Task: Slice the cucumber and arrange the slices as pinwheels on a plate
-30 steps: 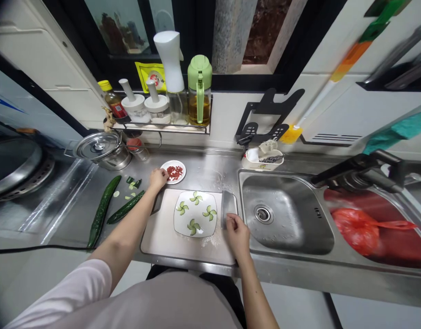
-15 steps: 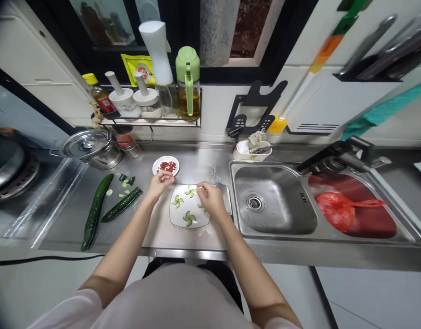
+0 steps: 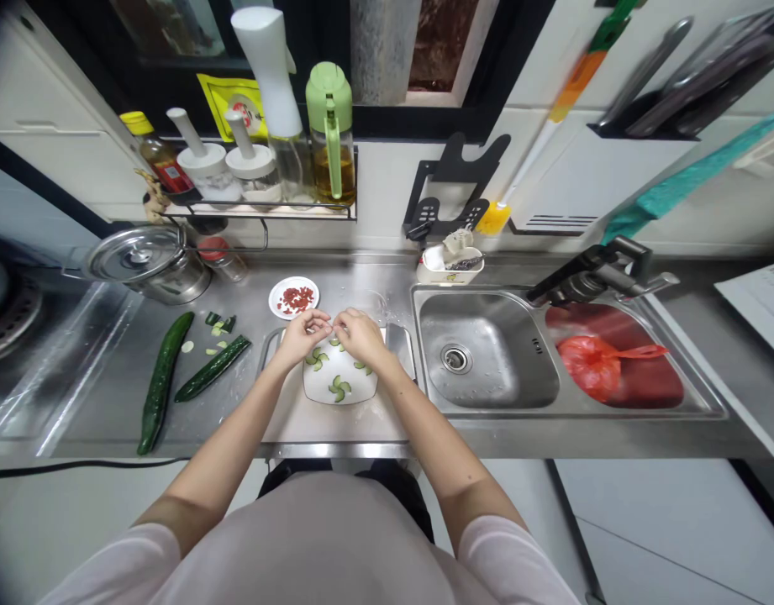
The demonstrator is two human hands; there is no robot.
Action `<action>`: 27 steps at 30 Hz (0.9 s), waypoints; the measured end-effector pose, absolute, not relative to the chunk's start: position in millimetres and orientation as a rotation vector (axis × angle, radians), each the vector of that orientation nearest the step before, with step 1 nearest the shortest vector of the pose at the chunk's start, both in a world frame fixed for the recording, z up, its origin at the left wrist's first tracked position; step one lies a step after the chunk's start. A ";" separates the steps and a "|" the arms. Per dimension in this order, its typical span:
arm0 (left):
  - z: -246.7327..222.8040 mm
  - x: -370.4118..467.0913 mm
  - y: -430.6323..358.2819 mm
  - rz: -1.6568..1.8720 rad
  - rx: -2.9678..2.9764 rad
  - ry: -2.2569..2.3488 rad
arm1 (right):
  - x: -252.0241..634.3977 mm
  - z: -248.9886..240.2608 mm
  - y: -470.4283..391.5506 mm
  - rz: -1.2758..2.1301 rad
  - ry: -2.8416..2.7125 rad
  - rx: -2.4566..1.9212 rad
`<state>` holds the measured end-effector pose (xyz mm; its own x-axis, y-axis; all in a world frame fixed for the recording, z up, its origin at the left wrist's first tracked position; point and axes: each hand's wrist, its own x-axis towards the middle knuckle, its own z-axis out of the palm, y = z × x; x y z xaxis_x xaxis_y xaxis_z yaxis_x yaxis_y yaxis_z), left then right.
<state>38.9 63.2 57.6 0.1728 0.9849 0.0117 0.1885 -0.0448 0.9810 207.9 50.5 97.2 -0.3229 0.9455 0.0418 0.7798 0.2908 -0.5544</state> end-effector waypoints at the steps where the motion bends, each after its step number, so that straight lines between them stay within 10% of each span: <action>1: 56.3 39.0 63.5 0.992 1.446 1.214 | 208.7 94.6 51.6 0.628 -2.205 -1.558; 27: 24.9 56.5 75.4 0.370 1.890 1.721 | 204.3 29.5 59.6 0.552 -2.394 -1.862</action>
